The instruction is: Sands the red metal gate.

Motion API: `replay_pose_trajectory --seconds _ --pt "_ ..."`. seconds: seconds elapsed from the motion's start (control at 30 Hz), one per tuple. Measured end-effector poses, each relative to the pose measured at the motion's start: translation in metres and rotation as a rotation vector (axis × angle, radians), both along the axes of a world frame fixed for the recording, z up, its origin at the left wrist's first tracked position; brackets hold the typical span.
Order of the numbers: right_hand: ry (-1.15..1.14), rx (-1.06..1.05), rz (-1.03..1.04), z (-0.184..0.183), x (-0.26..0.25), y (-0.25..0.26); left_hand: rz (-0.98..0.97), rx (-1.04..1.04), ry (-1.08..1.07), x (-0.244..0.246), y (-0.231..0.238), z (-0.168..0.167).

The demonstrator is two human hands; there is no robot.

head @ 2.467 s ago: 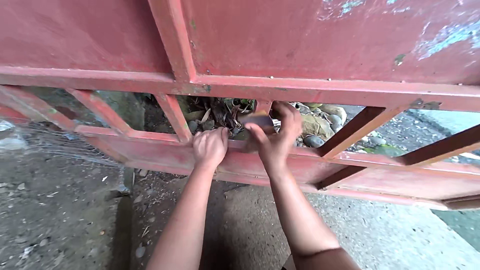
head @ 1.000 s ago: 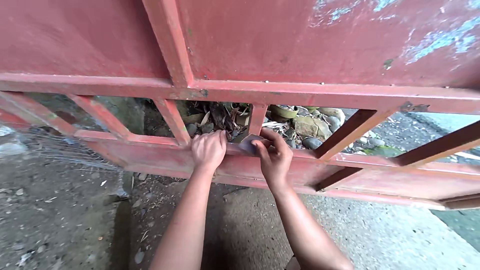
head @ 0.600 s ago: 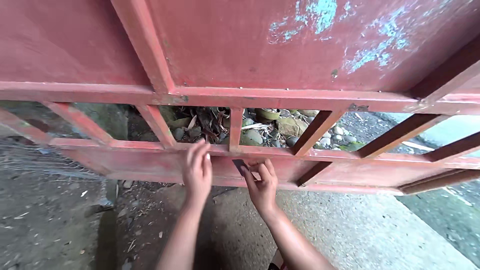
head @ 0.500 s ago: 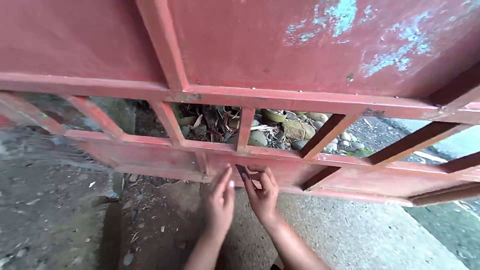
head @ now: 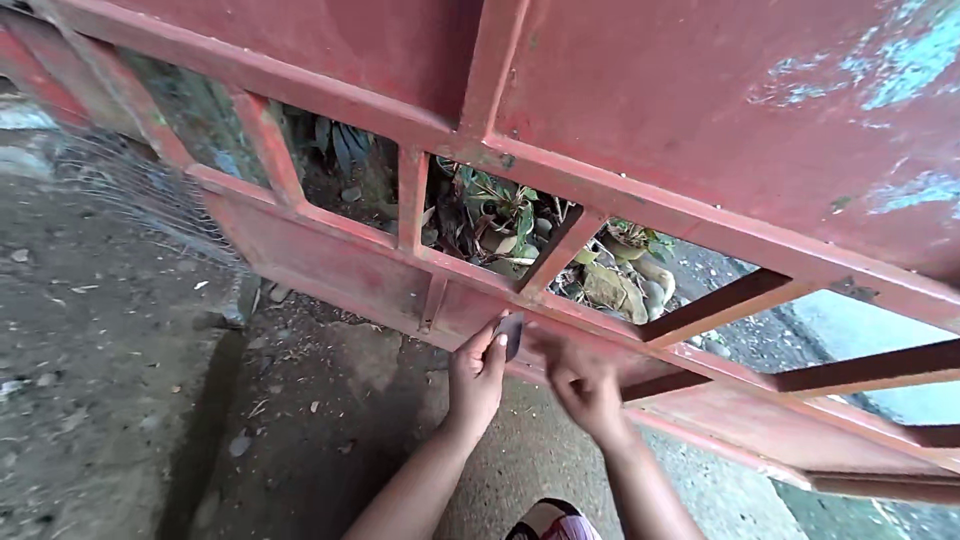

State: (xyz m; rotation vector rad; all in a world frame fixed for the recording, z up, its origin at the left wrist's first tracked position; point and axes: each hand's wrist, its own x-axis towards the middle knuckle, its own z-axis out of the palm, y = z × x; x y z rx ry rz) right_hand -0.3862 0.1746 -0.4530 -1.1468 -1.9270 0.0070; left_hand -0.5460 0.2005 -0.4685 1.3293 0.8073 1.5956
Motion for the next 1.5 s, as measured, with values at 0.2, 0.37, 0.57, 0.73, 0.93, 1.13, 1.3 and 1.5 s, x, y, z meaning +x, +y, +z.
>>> replay_pose_trajectory --seconds 0.2,0.37,0.57,0.73,0.93,1.13,1.3,1.5 --pt "-0.441 -0.162 -0.444 0.012 0.051 0.035 0.196 0.464 1.154 -0.001 0.052 0.021" --pt "-0.519 -0.142 -0.496 0.004 0.047 0.041 -0.205 0.364 1.446 -0.017 0.087 0.051" --pt "-0.541 -0.09 -0.508 0.002 0.047 0.04 -0.047 0.541 1.2 -0.031 0.085 0.029" --pt "-0.528 -0.075 -0.531 0.002 0.043 0.041 0.002 -0.058 0.504 -0.011 0.063 0.062" --pt "-0.528 -0.019 -0.544 0.001 0.041 0.041 0.097 0.191 0.427 0.052 0.052 0.046" --pt "-0.53 0.058 -0.586 -0.004 0.037 0.044 -0.066 0.117 0.435 0.028 0.058 0.094" --pt "-0.535 0.05 -0.581 -0.004 0.04 0.046 -0.058 0.204 0.44 0.024 0.055 0.069" --pt "-0.532 0.047 -0.585 -0.001 0.032 0.044 -0.185 0.108 0.36 0.022 0.07 0.11"
